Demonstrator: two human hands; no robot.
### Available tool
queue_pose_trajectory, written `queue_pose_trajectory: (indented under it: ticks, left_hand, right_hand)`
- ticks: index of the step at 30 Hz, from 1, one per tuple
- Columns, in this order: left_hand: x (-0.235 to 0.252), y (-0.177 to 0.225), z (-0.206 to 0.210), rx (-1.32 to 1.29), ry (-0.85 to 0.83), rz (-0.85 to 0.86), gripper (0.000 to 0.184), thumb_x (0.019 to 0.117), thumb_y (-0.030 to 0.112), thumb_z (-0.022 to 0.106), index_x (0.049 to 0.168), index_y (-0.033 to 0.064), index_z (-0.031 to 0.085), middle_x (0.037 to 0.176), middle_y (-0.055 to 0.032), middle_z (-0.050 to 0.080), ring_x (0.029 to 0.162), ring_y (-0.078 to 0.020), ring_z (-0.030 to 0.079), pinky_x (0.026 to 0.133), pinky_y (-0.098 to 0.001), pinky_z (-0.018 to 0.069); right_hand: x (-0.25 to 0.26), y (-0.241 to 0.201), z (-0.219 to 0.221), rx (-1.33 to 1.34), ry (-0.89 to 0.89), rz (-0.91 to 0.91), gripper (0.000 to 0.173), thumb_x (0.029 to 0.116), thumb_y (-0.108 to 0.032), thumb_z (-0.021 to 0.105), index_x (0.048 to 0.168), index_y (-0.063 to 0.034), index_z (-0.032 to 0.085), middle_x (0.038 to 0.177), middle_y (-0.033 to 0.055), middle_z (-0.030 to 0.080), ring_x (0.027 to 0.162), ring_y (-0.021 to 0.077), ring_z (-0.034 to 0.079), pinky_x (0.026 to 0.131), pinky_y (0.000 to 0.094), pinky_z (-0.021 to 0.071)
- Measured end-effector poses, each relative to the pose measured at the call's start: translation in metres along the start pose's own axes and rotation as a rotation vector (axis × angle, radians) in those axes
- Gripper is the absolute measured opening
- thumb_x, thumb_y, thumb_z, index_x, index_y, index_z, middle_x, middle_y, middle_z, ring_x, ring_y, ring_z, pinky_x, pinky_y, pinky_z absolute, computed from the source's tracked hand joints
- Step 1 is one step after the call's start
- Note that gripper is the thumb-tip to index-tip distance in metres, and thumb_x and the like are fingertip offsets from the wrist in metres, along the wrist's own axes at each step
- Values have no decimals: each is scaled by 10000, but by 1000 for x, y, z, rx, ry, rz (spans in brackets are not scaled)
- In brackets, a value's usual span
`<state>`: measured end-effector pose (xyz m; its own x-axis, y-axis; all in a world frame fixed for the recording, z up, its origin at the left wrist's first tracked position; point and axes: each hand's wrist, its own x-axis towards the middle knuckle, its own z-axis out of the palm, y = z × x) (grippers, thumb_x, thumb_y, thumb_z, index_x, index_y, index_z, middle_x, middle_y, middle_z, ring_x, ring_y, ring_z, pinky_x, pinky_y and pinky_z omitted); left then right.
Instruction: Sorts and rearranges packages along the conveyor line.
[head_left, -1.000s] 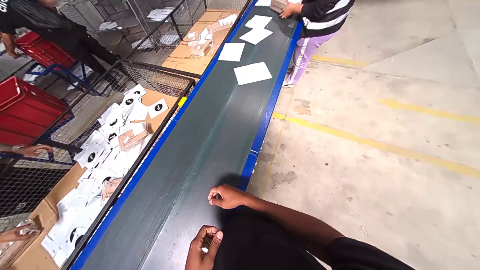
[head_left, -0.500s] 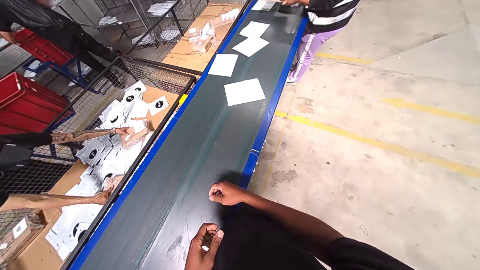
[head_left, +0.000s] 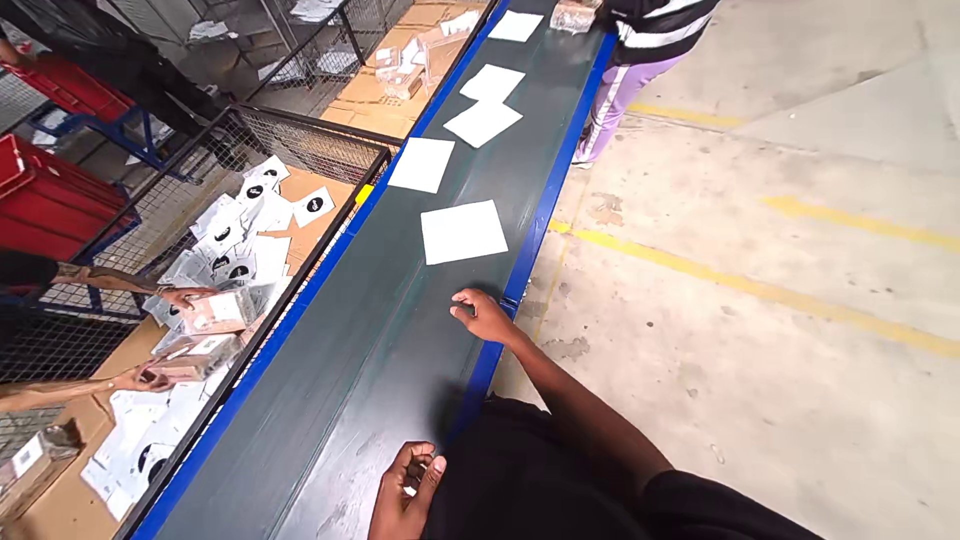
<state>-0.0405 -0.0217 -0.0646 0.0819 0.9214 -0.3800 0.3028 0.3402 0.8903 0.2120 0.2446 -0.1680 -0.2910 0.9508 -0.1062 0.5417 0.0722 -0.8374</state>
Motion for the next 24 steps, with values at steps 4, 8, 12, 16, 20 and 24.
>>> queue_pose_trajectory:
  ticks: [4,8,12,16,20,24]
  left_hand:
    - [17,-21,-1,-92,27,-22,321,967,264,710,1186,32,670,975,-80,736,820,-188,722,713,-353,633]
    - [48,-56,-3,-31,49,-172,449,926,386,735,1219,56,651,1010,-83,734,840,-189,724,715,-373,626]
    - [68,-75,0,-170,92,-234,495,924,354,753,1271,32,608,1052,-125,712,868,-220,715,715,-397,625]
    - [70,-81,9,-357,225,-262,547,937,244,750,1363,-8,517,1168,-166,690,983,-250,712,790,-417,628]
    - [61,-89,23,-598,341,-316,604,997,170,669,1478,-49,376,1333,-243,606,1107,-322,690,908,-473,610]
    - [38,-95,19,-725,515,-332,565,948,182,734,1397,-37,469,1205,-226,660,978,-306,711,843,-472,618]
  right_hand:
    - [43,24,-27,-317,52,39,673,885,-362,737,1476,-116,529,1528,161,496,1417,337,472,1156,521,423]
    - [97,41,-32,-523,-70,43,1287,608,-503,941,1640,-151,258,1710,198,144,1568,416,165,1224,612,273]
    - [112,32,-7,-601,-316,12,1531,482,-679,938,1669,-153,127,1723,211,37,1579,454,37,1192,769,18]
    - [73,-12,34,-677,-338,-111,1440,534,-557,964,1651,-114,171,1506,267,458,1380,483,443,1162,729,243]
    - [7,-34,82,-406,-445,-49,828,796,-537,811,1394,-43,521,1158,217,689,1089,388,661,989,614,479]
    - [-59,-67,109,375,-764,54,392,976,-366,709,1171,-28,671,1034,82,738,961,152,713,919,399,588]
